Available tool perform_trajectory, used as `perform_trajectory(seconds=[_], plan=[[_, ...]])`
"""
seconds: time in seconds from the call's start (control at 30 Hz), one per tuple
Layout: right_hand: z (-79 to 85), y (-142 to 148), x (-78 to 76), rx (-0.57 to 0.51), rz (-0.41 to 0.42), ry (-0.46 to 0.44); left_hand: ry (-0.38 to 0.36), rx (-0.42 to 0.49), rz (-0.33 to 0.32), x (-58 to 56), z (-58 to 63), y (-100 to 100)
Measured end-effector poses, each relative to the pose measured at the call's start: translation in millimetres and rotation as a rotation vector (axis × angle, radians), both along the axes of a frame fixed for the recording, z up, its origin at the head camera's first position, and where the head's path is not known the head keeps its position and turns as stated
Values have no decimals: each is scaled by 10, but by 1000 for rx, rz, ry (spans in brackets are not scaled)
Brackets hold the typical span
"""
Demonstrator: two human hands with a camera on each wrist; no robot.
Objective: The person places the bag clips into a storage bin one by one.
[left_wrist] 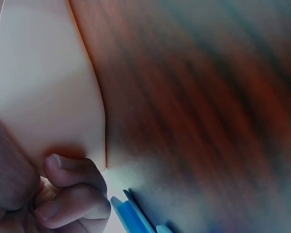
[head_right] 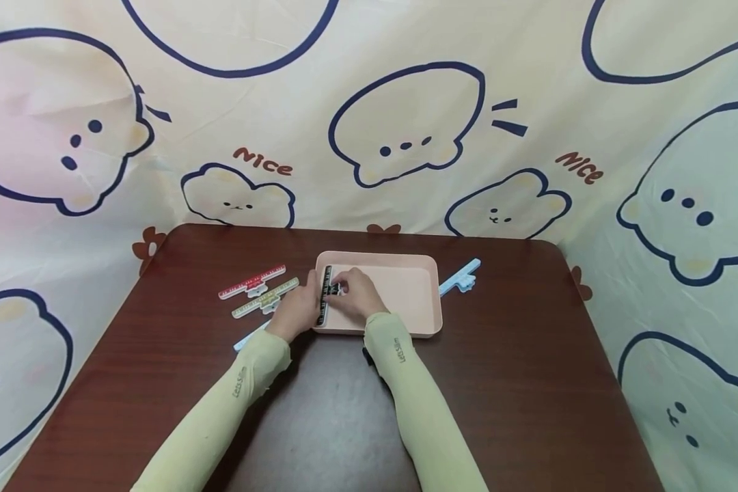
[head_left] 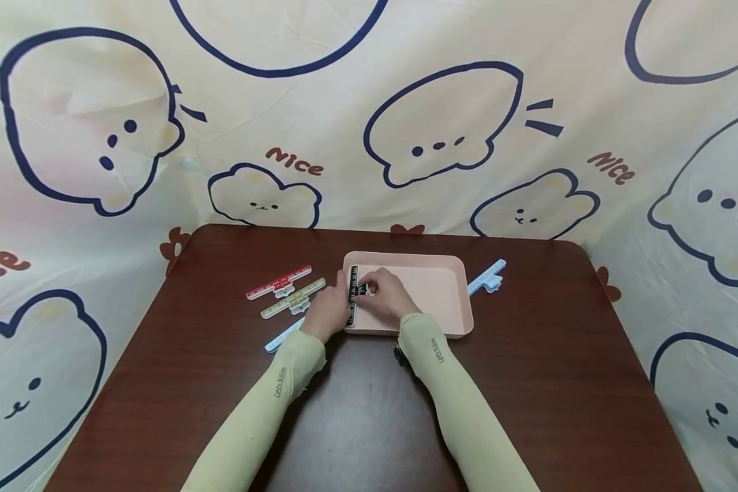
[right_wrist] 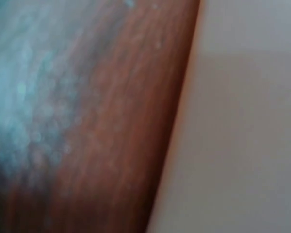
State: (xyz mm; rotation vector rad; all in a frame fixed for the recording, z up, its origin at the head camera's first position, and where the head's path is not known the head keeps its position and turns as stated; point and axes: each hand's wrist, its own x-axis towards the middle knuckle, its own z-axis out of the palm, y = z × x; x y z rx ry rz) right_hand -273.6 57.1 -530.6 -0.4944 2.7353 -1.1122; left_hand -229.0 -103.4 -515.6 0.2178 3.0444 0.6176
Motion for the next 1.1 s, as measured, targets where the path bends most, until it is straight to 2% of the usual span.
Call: perform_trajectory(seconds=[0.63,0.9,1.1], plan=[[5,2,-29,46,35,35,-31,-10,5,-14,21,5],[101,15,8,84,42,29,-13,-4,3,-17,21,10],[214,82,65,134,36,12,-46,-20,14,-22,8,20]])
